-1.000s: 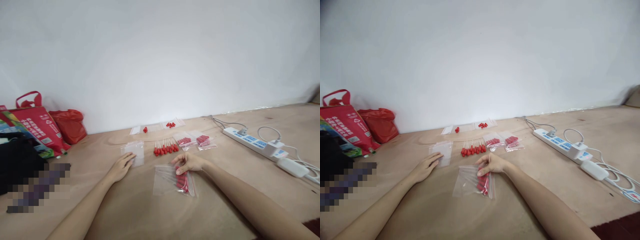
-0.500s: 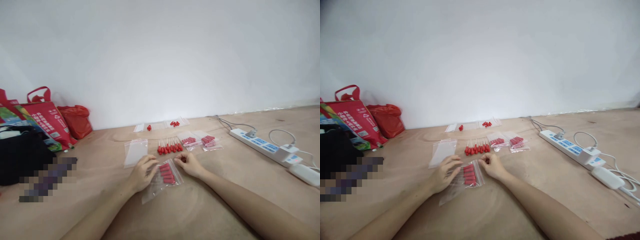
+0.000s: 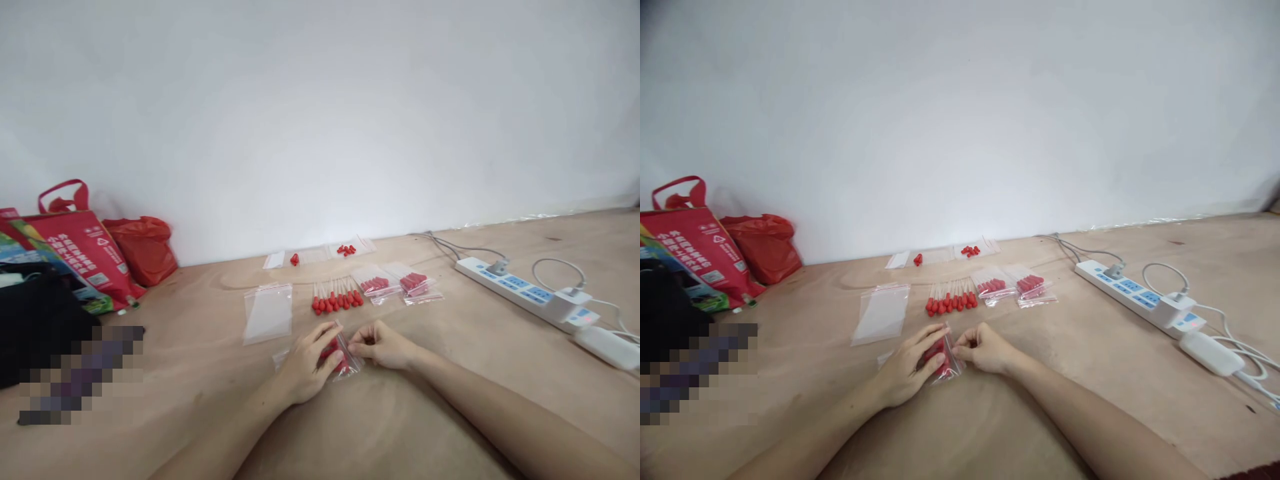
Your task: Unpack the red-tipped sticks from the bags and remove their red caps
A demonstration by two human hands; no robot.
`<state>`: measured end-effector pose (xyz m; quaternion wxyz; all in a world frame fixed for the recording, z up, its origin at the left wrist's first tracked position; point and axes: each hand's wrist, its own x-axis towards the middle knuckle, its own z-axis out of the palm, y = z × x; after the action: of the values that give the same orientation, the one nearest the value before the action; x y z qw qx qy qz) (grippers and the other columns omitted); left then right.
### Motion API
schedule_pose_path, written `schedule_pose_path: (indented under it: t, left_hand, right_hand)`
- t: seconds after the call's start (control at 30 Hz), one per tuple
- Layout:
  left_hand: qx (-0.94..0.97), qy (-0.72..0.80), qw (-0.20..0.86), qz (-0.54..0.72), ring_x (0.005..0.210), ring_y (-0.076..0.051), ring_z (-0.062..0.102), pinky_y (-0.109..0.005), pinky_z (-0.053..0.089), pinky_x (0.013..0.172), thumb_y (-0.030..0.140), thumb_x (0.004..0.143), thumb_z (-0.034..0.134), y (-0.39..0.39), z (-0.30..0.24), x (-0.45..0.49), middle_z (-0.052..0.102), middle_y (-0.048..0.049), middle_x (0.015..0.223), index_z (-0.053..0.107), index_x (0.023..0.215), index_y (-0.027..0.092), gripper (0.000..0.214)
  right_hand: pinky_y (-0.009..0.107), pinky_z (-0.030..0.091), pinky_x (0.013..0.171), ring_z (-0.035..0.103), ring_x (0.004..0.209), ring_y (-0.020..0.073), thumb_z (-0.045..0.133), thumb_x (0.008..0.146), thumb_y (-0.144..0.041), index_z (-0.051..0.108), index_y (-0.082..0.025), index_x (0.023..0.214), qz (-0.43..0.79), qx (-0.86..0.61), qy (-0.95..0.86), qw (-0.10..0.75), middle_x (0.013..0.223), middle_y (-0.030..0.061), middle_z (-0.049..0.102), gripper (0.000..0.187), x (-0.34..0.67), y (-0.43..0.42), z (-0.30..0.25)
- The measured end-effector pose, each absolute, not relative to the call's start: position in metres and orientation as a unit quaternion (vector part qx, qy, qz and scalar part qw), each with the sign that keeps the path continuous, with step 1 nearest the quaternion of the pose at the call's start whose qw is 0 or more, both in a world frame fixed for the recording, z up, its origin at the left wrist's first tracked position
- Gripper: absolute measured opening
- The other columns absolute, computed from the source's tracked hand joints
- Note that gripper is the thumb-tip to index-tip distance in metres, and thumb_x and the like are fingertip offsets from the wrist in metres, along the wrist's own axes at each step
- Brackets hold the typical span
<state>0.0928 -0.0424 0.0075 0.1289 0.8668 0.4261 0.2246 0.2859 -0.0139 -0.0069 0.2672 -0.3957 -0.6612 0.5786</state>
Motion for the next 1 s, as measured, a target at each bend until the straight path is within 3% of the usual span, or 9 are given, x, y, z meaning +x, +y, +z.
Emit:
schedule_pose_path:
  t: [0.13,0.4,0.57,1.0]
  left_hand:
    - [0.873,0.413,0.094,0.242,0.107,-0.019,0.050,-0.037,0.044,0.089,0.021,0.086,0.036,-0.040,0.006,0.095,0.050,-0.0072,0.120,0.052,0.115,0.023,0.033]
    - [0.909,0.336,0.014,0.245,0.105,-0.019,0.050,-0.036,0.045,0.086,0.005,0.079,0.038,-0.031,0.007,0.095,0.052,-0.0084,0.116,0.061,0.100,0.021,0.036]
    - [0.919,0.282,-0.028,0.275,0.092,-0.016,0.056,-0.028,0.048,0.077,0.007,0.080,0.040,-0.027,0.006,0.092,0.058,-0.0076,0.104,0.064,0.085,0.019,0.028]
    - [0.920,0.248,-0.037,0.302,0.082,-0.013,0.058,-0.025,0.047,0.072,0.012,0.084,0.039,-0.028,0.006,0.095,0.062,-0.0053,0.091,0.062,0.078,0.019,0.025]
  right_hand:
    - [0.017,0.023,0.038,0.029,0.037,0.0020,0.062,0.063,-0.033,0.052,-0.013,0.048,0.575,-0.403,-0.664,0.256,0.041,-0.0065,0.042,0.027,0.281,-0.016,-0.005]
    - [0.018,0.023,0.037,0.034,0.037,0.0023,0.070,0.053,-0.032,0.052,-0.013,0.047,0.595,-0.430,-0.617,0.284,0.041,-0.0055,0.048,0.027,0.273,-0.025,0.000]
    - [0.018,0.023,0.037,0.035,0.037,0.0025,0.074,0.047,-0.036,0.053,-0.012,0.048,0.598,-0.449,-0.601,0.282,0.041,-0.0049,0.050,0.032,0.271,-0.027,0.005]
    - [0.018,0.022,0.037,0.035,0.036,0.0026,0.076,0.044,-0.042,0.054,-0.012,0.050,0.618,-0.421,-0.604,0.276,0.042,-0.0048,0.051,0.037,0.275,-0.025,0.001]
